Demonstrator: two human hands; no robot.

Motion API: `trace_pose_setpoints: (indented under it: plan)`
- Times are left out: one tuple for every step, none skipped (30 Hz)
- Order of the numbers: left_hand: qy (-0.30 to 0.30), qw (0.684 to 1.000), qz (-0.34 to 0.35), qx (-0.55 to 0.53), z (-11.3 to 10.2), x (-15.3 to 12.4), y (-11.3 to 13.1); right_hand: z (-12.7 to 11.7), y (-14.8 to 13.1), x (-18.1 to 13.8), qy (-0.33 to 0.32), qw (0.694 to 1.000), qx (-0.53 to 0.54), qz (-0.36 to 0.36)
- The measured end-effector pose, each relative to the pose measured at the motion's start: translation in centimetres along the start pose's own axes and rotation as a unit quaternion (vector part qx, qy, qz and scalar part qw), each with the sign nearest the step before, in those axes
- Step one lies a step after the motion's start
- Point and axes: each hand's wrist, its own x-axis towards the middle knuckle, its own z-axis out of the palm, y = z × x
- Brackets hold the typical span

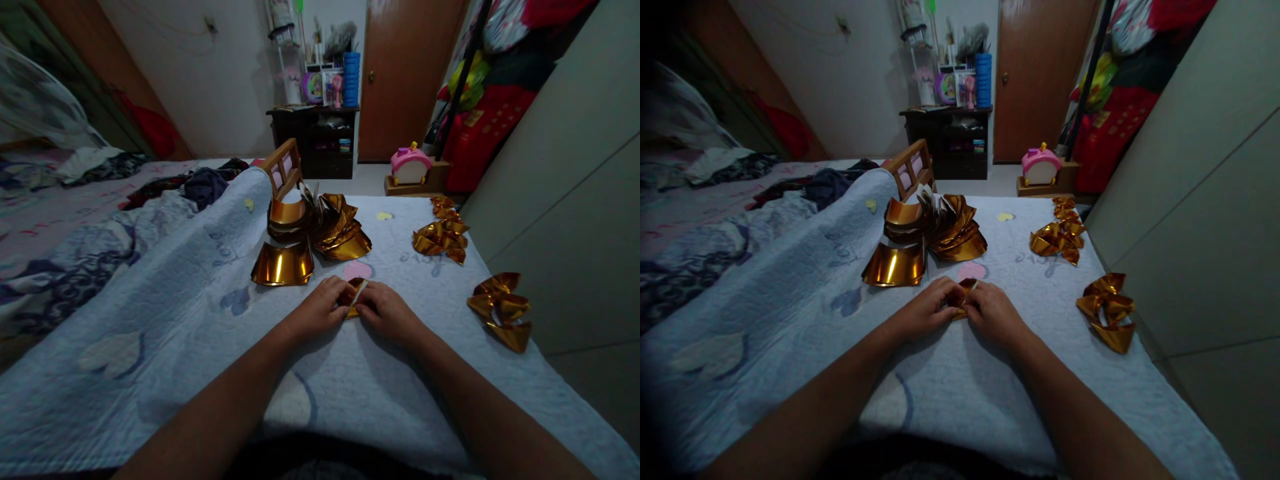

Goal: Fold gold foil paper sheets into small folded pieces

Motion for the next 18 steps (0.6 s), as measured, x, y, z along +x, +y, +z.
trace_pose_setpoints:
  plan:
    - [0.001,1.0,0.001,0.002,-0.1,-0.1,0.0,0.0,-0.1,0.0,0.002,1.0,-0.005,0.005]
    - [0.007,1.0,0.0,0.008,-0.1,-0.1,0.0,0.1,-0.1,0.0,0.005,1.0,-0.008,0.009]
    - [0.016,1.0,-0.003,0.017,0.0,-0.1,0.0,0.1,-0.1,0.1,0.008,1.0,-0.01,0.011]
    - [0.025,0.999,-0.008,0.028,0.0,-0.1,-0.1,0.2,-0.1,0.1,0.009,1.0,-0.011,0.01]
    - [0.033,0.999,-0.014,0.04,0.1,-0.1,-0.2,0.3,-0.1,0.1,0.01,1.0,-0.012,0.009]
    - [0.037,0.998,-0.019,0.049,0.1,-0.1,-0.3,0.4,-0.1,0.1,0.011,1.0,-0.014,0.008]
    - [0.034,0.998,-0.022,0.055,0.2,-0.1,-0.4,0.5,0.0,0.1,0.011,1.0,-0.017,0.009]
    - [0.025,0.998,-0.023,0.058,0.2,-0.1,-0.5,0.6,0.0,0.1,0.011,1.0,-0.021,0.01]
    - [0.016,0.998,-0.024,0.057,0.2,-0.1,-0.5,0.6,0.1,0.1,0.011,1.0,-0.026,0.011]
    - [0.007,0.998,-0.025,0.054,0.2,-0.1,-0.6,0.7,0.2,0.1,0.012,0.999,-0.03,0.013]
    - [0.001,0.998,-0.026,0.05,0.2,-0.1,-0.6,0.8,0.2,0.1,0.014,0.999,-0.035,0.014]
    - [-0.002,0.999,-0.028,0.046,0.1,-0.1,-0.5,0.9,0.3,0.0,0.015,0.999,-0.039,0.016]
    - [-0.004,0.999,-0.029,0.043,0.0,-0.1,-0.5,1.0,0.3,0.0,0.016,0.999,-0.045,0.018]
    - [-0.006,0.999,-0.03,0.042,0.0,-0.1,-0.4,1.0,0.3,0.0,0.018,0.998,-0.052,0.022]
    - [-0.009,0.999,-0.031,0.043,-0.1,-0.1,-0.2,1.1,0.3,0.0,0.019,0.998,-0.059,0.024]
    - [-0.015,0.998,-0.031,0.043,-0.2,-0.1,-0.1,1.1,0.3,0.0,0.02,0.997,-0.065,0.025]
    - [-0.019,0.998,-0.031,0.043,-0.2,-0.1,0.0,1.2,0.3,0.0,0.02,0.997,-0.069,0.026]
    - [-0.021,0.998,-0.03,0.043,-0.2,-0.1,0.0,1.2,0.3,0.0,0.02,0.997,-0.072,0.026]
